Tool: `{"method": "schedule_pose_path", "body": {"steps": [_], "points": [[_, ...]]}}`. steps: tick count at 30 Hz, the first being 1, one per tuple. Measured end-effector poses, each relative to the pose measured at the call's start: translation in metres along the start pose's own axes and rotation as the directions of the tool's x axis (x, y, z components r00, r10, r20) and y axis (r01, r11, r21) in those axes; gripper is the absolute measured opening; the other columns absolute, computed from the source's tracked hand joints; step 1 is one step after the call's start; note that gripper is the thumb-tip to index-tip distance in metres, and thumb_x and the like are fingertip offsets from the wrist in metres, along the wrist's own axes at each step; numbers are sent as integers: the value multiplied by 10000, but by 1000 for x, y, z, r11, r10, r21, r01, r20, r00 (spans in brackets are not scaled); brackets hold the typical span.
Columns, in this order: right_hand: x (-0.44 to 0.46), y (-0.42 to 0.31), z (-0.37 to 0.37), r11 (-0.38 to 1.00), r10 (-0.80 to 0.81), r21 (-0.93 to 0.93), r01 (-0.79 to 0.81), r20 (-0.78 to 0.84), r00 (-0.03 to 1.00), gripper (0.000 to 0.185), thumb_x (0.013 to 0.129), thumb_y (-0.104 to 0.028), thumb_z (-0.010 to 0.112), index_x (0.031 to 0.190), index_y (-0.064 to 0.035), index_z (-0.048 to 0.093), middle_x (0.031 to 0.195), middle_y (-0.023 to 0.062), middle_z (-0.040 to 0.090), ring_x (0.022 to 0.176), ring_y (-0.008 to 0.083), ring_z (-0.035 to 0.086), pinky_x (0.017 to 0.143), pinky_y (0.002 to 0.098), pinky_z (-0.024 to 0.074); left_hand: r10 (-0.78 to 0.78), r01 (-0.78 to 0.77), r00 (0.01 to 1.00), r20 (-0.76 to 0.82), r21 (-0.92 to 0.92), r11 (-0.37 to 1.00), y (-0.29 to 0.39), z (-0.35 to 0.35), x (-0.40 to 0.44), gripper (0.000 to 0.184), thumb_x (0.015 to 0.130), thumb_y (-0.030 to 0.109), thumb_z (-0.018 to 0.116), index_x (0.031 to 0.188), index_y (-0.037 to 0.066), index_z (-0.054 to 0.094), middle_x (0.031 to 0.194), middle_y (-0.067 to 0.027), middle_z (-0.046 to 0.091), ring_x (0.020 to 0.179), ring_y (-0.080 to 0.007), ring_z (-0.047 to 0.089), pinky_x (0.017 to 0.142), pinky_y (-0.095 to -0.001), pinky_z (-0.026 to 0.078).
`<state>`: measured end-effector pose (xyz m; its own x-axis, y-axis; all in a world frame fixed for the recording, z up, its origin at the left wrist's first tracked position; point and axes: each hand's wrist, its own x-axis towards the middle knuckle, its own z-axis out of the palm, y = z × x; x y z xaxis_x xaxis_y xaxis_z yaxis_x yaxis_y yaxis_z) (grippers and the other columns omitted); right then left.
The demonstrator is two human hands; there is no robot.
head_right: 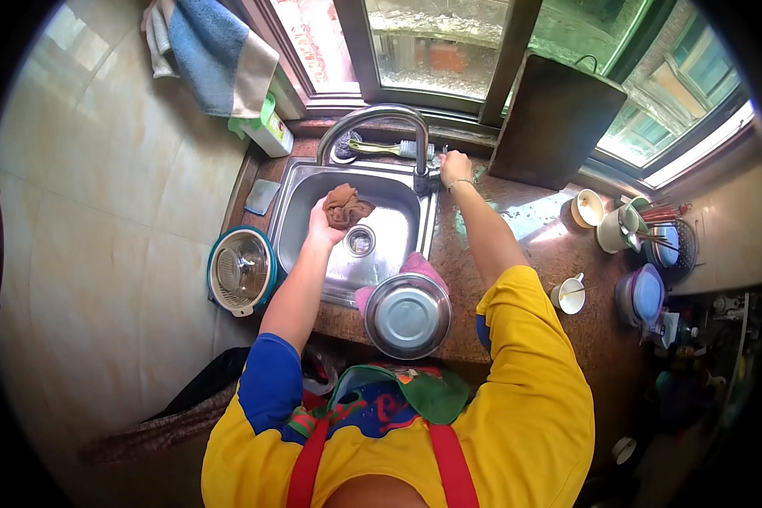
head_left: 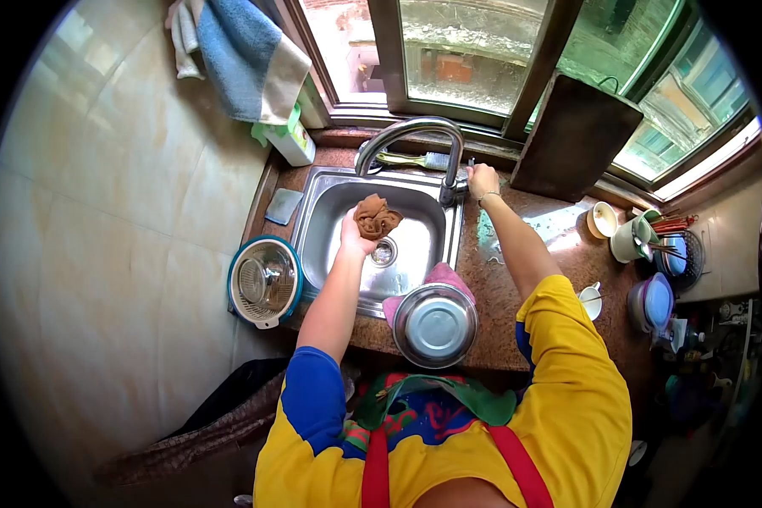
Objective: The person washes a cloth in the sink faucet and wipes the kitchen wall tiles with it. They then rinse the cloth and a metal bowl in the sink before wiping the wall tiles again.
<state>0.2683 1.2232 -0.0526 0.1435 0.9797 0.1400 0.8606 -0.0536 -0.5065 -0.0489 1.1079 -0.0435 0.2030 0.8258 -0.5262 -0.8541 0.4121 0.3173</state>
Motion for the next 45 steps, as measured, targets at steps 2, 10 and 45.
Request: {"method": "schedule_pose_path", "body": {"steps": [2,10,45], "points": [[0,0,1,1000,2,-1,-2,-19,1000,325,905,-306,607,803,-11,696,815,264,652,825,446,639,751,508,510,8,-8,1000,7,-16,1000,2,-2,5,406,995,298,341,1200,50,587,1153,-152,631,1065,-337,621,944,-529,509],[2,2,7,1000,-18,9,18,-28,999,312,901,-280,613,802,6,690,811,274,643,819,447,636,742,511,508,61,-61,998,6,-9,998,8,-1,11,406,992,311,348,1208,64,588,1165,-153,628,1064,-343,617,944,-537,501],[-118,-105,37,510,184,619,-598,600,779,598,834,-613,655,1068,-63,658,995,112,690,790,211,656,685,376,545,166,-129,981,-101,301,945,20,15,27,316,973,338,517,1092,80,655,1065,-76,674,952,-238,627,828,-402,501]]}}
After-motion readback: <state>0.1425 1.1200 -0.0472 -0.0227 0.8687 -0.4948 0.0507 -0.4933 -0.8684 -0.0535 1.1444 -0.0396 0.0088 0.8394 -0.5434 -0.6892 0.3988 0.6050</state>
